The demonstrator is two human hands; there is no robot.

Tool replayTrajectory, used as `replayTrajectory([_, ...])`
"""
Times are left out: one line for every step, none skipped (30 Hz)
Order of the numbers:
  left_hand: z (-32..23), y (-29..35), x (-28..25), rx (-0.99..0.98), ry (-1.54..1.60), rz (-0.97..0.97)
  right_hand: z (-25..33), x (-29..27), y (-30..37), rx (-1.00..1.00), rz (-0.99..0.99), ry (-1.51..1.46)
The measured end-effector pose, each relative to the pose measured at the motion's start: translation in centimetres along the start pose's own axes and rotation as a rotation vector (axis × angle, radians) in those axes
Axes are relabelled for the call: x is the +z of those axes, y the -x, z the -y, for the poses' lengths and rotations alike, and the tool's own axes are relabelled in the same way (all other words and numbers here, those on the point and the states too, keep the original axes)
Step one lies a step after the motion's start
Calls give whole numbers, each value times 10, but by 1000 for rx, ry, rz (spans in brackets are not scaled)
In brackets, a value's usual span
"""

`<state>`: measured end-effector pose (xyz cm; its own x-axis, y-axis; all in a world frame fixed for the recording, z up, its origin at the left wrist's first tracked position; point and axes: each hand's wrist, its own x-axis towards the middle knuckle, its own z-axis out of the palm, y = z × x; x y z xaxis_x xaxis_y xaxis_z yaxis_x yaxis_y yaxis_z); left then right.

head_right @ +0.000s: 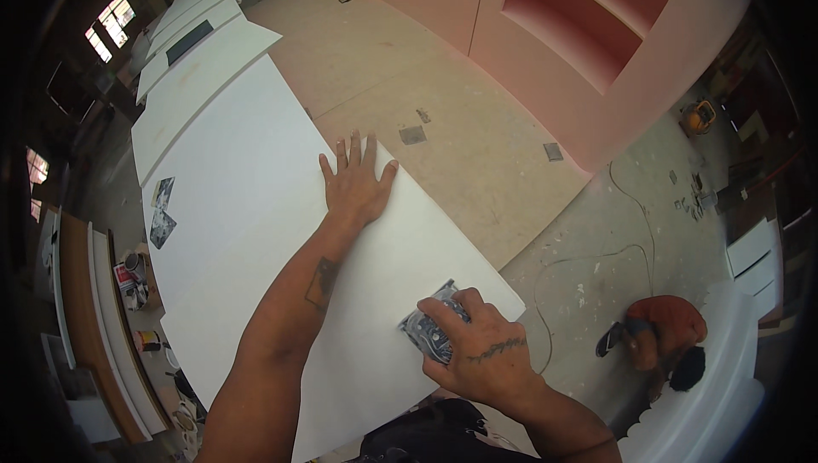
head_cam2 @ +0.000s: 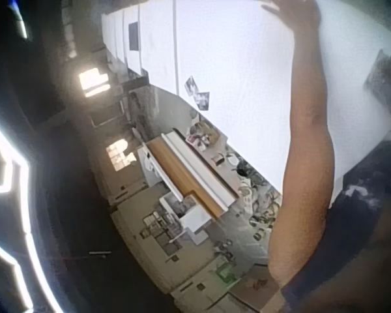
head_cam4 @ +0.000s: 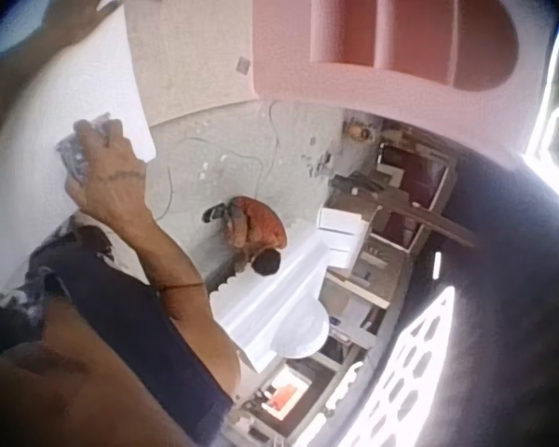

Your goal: The person sands a wooden board using an electric sander, passes the sander to another person, and then lifts and repositions the board by hand.

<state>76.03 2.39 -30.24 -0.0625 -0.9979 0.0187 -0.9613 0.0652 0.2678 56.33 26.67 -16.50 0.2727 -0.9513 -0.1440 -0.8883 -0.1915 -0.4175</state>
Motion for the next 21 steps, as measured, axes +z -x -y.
replayTrajectory([4,2,1,4,-3,-16,-2,-2,-1,12,28,-8])
replayTrajectory([7,6,2,11,-7,-26,-4,-3,-2,29,58,-17])
replayTrajectory([13,13,3,-3,-7,-15,-6,-4,-4,25,75,-20])
replayTrajectory([20,23,5,45,-22,-24,-8,-4,-7,30,36,-36])
replayTrajectory([25,39,4,93,-32,-26,-9,-5,-5,40,2,-52])
replayTrajectory([35,58,2,71,-33,-5,-16,-1,-7,7,-42,-48])
replayTrajectory([46,81,-2,85,-44,-8,-19,0,-9,1,-9,-55])
replayTrajectory([60,103,-7,103,-52,-16,-19,-1,-12,-17,-24,-20])
replayTrajectory([75,125,-12,80,-50,1,-18,-3,-17,-38,-39,14])
replayTrajectory([90,148,-16,42,-79,-15,-15,-9,-22,-50,-20,55])
replayTrajectory([107,173,-21,-15,-121,-32,-14,-11,-29,-73,15,47])
replayTrajectory([122,196,-28,-54,-125,-15,-14,-15,-34,-90,47,95])
replayTrajectory([136,219,-34,-134,-132,-16,-16,-16,-40,-111,78,144])
replayTrajectory([148,243,-42,-217,-144,-23,-18,-17,-44,-157,74,154])
replayTrajectory([161,268,-48,-263,-157,-15,-20,-16,-47,-195,101,143])
replayTrajectory([174,294,-50,-355,-146,-19,-22,-16,-50,-225,76,143])
replayTrajectory([186,321,-56,-452,-146,-31,-21,-14,-53,-262,47,135])
replayTrajectory([198,346,-59,-526,-123,-28,-20,-12,-56,-310,63,118])
replayTrajectory([210,375,-60,-574,-145,-37,-19,-11,-54,-301,76,120])
replayTrajectory([220,406,-60,-636,-139,-50,-16,-8,-56,-298,85,118])
replayTrajectory([222,430,-60,-687,-119,-63,-13,-6,-56,-338,93,107])
